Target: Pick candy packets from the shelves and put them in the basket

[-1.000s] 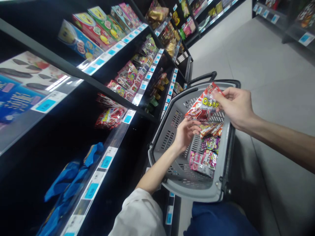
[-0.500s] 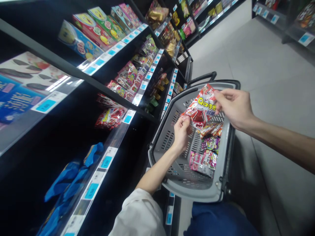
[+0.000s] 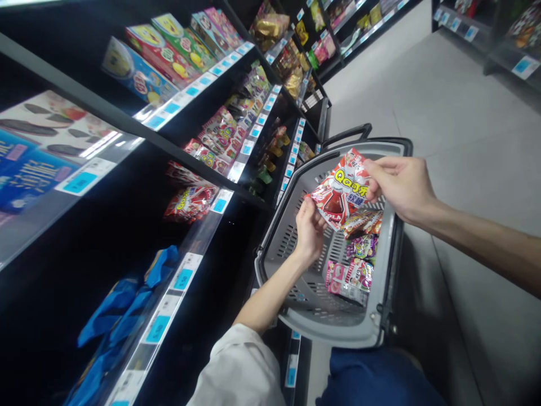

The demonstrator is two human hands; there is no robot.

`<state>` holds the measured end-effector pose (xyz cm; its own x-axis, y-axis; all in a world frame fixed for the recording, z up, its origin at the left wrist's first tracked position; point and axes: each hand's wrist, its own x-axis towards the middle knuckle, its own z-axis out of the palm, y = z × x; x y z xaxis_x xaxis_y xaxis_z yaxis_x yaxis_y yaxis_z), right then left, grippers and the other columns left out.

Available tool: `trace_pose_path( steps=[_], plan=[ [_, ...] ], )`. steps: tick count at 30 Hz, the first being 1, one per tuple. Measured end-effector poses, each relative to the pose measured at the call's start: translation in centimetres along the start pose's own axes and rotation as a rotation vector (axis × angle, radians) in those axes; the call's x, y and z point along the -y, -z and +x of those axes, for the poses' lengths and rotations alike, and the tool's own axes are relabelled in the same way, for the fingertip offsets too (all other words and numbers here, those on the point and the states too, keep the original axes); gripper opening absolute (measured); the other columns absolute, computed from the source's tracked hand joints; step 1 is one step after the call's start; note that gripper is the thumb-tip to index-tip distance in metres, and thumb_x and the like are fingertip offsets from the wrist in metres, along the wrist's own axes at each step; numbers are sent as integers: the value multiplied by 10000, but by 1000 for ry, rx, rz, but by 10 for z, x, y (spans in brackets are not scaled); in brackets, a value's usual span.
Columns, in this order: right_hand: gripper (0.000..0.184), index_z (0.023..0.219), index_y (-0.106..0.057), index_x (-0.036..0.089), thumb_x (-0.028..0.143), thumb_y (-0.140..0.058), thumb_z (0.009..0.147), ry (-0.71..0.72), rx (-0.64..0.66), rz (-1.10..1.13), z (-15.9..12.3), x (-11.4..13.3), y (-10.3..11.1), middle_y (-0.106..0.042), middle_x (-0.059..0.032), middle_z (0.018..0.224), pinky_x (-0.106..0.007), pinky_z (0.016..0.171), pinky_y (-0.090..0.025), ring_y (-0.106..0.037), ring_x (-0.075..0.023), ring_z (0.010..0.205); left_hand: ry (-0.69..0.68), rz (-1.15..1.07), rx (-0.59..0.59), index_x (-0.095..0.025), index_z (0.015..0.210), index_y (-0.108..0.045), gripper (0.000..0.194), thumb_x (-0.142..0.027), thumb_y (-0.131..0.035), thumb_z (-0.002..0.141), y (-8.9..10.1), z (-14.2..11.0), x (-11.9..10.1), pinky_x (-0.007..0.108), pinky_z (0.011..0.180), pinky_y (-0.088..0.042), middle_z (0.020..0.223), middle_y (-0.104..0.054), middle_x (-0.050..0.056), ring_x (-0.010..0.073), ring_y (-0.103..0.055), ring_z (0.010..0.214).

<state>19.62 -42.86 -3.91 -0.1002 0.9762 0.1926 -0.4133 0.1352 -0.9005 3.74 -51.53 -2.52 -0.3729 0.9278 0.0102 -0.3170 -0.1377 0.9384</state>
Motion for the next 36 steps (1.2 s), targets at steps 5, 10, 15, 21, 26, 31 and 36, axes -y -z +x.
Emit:
trace_pose_path(
  steps=[5, 10, 15, 21, 26, 31, 36],
  plan=[
    [366, 743, -688, 166, 505, -788, 838, 10, 17, -2, 0, -1, 1, -606, 2, 529, -210, 385, -466, -535, -91, 411, 49, 17, -13, -209, 688, -261, 754, -642, -877, 647, 1, 1, -2, 227, 449, -66, 534, -149, -119, 34, -79, 456],
    [377, 744, -692, 179, 533, -782, 835, 20, 22, -28, 1, -1, 1, -607, 2, 521, -226, 387, -472, -528, -101, 403, 80, 14, -41, -203, 680, -238, 734, -620, -841, 720, 3, 3, -1, 236, 452, -71, 545, -129, -110, 39, -82, 456],
    [375, 763, -703, 183, 542, -788, 824, 16, 30, -45, 2, -3, 2, -608, 2, 522, -230, 391, -481, -542, -108, 416, 107, -39, -31, -204, 675, -230, 699, -570, -817, 779, 5, 4, -1, 223, 436, -73, 552, -107, -110, 41, -69, 450],
    [405, 748, -712, 179, 571, -786, 819, 25, 40, -45, 2, -5, 2, -612, -7, 523, -235, 386, -485, -548, -113, 419, 149, -73, -27, -206, 661, -214, 667, -531, -765, 849, 5, 4, -2, 213, 422, -99, 552, -99, -106, 45, -74, 447],
    [403, 757, -710, 174, 565, -782, 826, 27, 43, -51, 2, -6, 3, -617, -10, 529, -235, 397, -488, -547, -111, 419, 176, -107, -21, -209, 656, -188, 674, -514, -749, 869, 6, 5, -2, 206, 416, -101, 546, -94, -105, 45, -70, 448],
    [418, 734, -686, 185, 584, -783, 814, 13, 37, -38, 2, -3, 2, -612, -11, 532, -233, 397, -497, -552, -116, 424, 113, -63, -22, -202, 672, -250, 676, -531, -830, 782, 4, 4, -1, 199, 417, -113, 552, -113, -108, 39, -80, 451],
    [502, 697, -629, 195, 672, -732, 814, -62, 54, 64, 5, 2, 0, -647, -48, 591, -279, 502, -600, -656, -172, 529, 42, 52, -26, -193, 754, -461, 526, -597, -797, 785, 3, 1, -1, 176, 512, -369, 596, -356, -73, 57, -398, 524]
  ],
)
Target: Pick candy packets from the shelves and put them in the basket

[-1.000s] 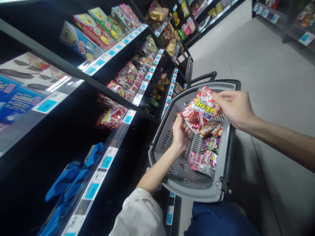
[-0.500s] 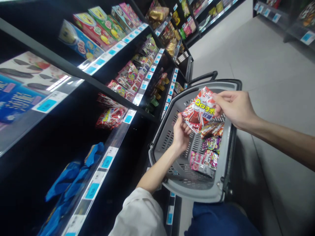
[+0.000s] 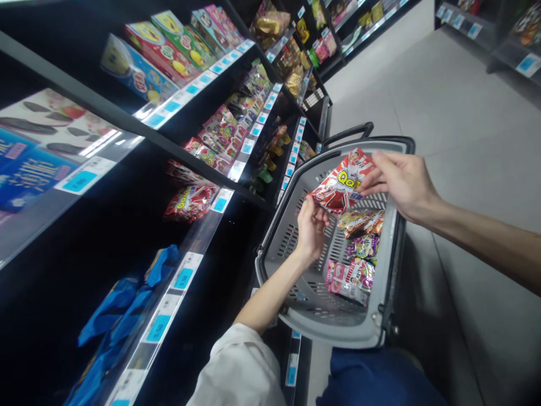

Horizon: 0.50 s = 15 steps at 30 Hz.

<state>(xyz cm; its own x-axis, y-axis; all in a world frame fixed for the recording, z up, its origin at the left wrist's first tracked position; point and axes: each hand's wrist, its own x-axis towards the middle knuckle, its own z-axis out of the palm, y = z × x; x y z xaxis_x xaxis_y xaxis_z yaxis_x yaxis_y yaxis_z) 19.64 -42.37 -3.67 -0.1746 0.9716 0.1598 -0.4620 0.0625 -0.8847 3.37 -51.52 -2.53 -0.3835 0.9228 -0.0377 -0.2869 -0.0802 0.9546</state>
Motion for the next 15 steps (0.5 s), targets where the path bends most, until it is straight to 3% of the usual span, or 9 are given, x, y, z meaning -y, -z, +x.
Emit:
trace_pose_path(
  steps=[2, 5, 10, 12, 15],
  plan=[
    [495, 710, -631, 203, 677, -723, 818, 0, 11, 10, 2, 1, 1, -627, -37, 571, -294, 528, -613, -665, -182, 550, 0, 16, 1, -192, 827, -537, 472, -626, -723, 836, 1, 0, 0, 204, 619, -476, 696, -500, -31, 98, -559, 672],
    [409, 668, -642, 203, 561, -794, 793, 14, 7, -11, 3, 3, 1, -632, -30, 591, -296, 550, -611, -655, -170, 566, 37, -36, -56, -194, 849, -549, 428, -605, -663, 879, 2, 2, -2, 250, 701, -527, 818, -596, 4, 136, -636, 800],
    [185, 674, -675, 193, 267, -842, 705, 7, 18, 23, 1, 1, 1, -690, -39, 710, -311, 618, -596, -656, -168, 657, 94, -77, -104, -191, 885, -562, 169, -278, -695, 828, 5, 5, -3, 219, 659, -489, 877, -623, -9, 102, -625, 749],
    [143, 722, -677, 195, 205, -816, 693, 41, 7, -23, 1, -1, 2, -684, -26, 706, -289, 593, -547, -631, -155, 640, 112, -70, -108, -203, 928, -565, 192, -171, -686, 782, 6, 5, -2, 198, 611, -453, 885, -627, -23, 84, -607, 707],
    [143, 766, -652, 199, 165, -767, 688, 112, -7, -91, 2, -6, 4, -656, -5, 682, -262, 552, -468, -586, -134, 604, 135, -46, -144, -235, 1053, -569, 323, -155, -708, 772, 7, 5, 1, 185, 580, -420, 898, -651, -25, 83, -602, 682]
  ],
)
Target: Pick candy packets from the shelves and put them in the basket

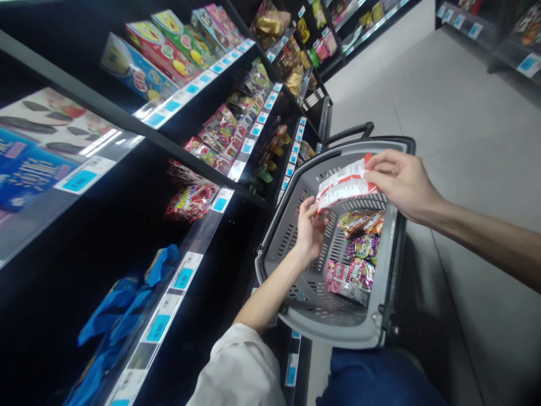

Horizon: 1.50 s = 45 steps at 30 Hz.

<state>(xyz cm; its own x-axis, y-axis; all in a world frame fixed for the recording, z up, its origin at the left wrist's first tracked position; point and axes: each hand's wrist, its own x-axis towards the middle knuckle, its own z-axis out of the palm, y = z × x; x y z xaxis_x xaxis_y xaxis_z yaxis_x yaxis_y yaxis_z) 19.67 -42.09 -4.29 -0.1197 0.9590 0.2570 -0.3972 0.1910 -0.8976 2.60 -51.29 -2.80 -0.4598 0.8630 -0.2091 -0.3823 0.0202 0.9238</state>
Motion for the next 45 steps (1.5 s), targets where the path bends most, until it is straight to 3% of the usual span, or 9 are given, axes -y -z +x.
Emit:
trace_pose_path(
  steps=[5, 14, 21, 31, 45],
  plan=[
    [188, 763, -560, 223, 195, -731, 692, 81, -38, -70, -1, -5, 2, -632, 5, 701, -255, 537, -449, -581, -146, 632, -142, 112, 16, -224, 1082, -591, 396, -161, -782, 741, -1, 3, 4, 180, 573, -399, 812, -630, -48, 67, -544, 621],
    [206, 742, -507, 224, 129, -687, 711, 102, -50, -166, -2, -3, 2, -619, 16, 698, -244, 550, -427, -560, -130, 621, -374, 261, 70, -206, 1076, -573, 520, -444, -860, 713, 5, 13, 13, 185, 503, -350, 752, -650, -48, 60, -475, 531],
    [167, 777, -561, 226, 103, -671, 745, 164, -76, -298, -6, -2, 0, -681, -2, 812, -312, 774, -536, -668, -168, 775, -488, 342, 61, -203, 1054, -606, 460, -473, -830, 758, 4, 11, 10, 201, 477, -360, 737, -631, -40, 67, -471, 502],
    [161, 858, -600, 228, 237, -735, 771, 169, -67, -371, -5, -3, -1, -734, -43, 940, -411, 880, -587, -719, -234, 888, -457, 362, 147, -179, 1115, -679, 507, -480, -842, 741, 11, 18, 15, 214, 572, -447, 929, -632, 31, 89, -506, 660],
    [126, 850, -609, 225, 245, -713, 782, 149, -45, -416, -6, 1, -2, -742, -53, 931, -406, 852, -590, -717, -234, 865, -400, 409, 168, -187, 1152, -634, 466, -349, -784, 742, 11, 19, 16, 212, 595, -431, 945, -654, 40, 103, -487, 690]
  ],
)
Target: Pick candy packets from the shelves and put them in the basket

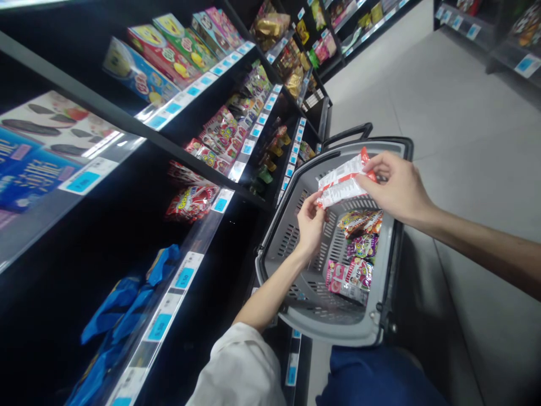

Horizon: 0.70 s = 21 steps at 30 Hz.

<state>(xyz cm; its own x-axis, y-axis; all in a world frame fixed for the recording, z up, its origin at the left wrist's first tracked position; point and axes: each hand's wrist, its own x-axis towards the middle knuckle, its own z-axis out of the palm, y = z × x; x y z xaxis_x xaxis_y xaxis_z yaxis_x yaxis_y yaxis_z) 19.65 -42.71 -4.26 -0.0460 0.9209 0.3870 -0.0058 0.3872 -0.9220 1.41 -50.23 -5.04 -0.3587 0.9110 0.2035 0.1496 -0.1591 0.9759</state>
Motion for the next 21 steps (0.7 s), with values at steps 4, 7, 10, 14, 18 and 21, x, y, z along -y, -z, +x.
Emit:
trace_pose_path(
  steps=[4, 7, 10, 14, 18, 21],
  plan=[
    [122, 850, -613, 219, 244, -712, 782, -2, 2, -3, -1, 1, 0, -742, -56, 922, -407, 851, -589, -716, -234, 856, -8, 0, -15, -185, 1135, -636, 476, -339, -792, 712, -1, 0, -1, 207, 591, -427, 977, -657, 48, 105, -491, 704],
    [120, 863, -624, 215, 240, -710, 783, 2, 4, 0, -1, -1, 0, -743, -56, 924, -408, 866, -588, -715, -231, 864, -7, 21, -17, -189, 1134, -634, 476, -352, -779, 712, 0, -1, -2, 214, 600, -430, 999, -658, 52, 105, -491, 704],
    [102, 893, -656, 209, 235, -694, 801, 20, 5, 17, 0, -5, 0, -744, -56, 926, -416, 901, -583, -716, -231, 888, -4, 19, 2, -191, 1139, -629, 483, -342, -776, 704, 0, -1, -2, 223, 608, -432, 1025, -658, 57, 108, -496, 713],
    [117, 936, -705, 214, 249, -699, 824, 8, 17, 67, 1, -8, 1, -749, -60, 919, -421, 930, -585, -718, -241, 942, -56, 45, 10, -197, 1129, -623, 516, -268, -806, 652, 0, -2, -2, 237, 706, -462, 1036, -667, 54, 142, -562, 846],
    [140, 941, -748, 210, 271, -713, 820, -44, 25, 179, 1, -5, 0, -762, -70, 994, -434, 952, -594, -722, -252, 994, -97, 67, -32, -191, 1093, -637, 468, -299, -824, 678, 0, -1, -3, 235, 735, -469, 1009, -665, 48, 144, -579, 875],
    [135, 889, -756, 186, 277, -668, 843, -138, 45, 388, 1, 1, 0, -768, -79, 963, -438, 889, -628, -734, -258, 961, -79, 52, -79, -182, 1019, -651, 412, -455, -805, 751, 0, 0, -3, 214, 630, -445, 905, -622, 26, 121, -534, 764]
  ],
)
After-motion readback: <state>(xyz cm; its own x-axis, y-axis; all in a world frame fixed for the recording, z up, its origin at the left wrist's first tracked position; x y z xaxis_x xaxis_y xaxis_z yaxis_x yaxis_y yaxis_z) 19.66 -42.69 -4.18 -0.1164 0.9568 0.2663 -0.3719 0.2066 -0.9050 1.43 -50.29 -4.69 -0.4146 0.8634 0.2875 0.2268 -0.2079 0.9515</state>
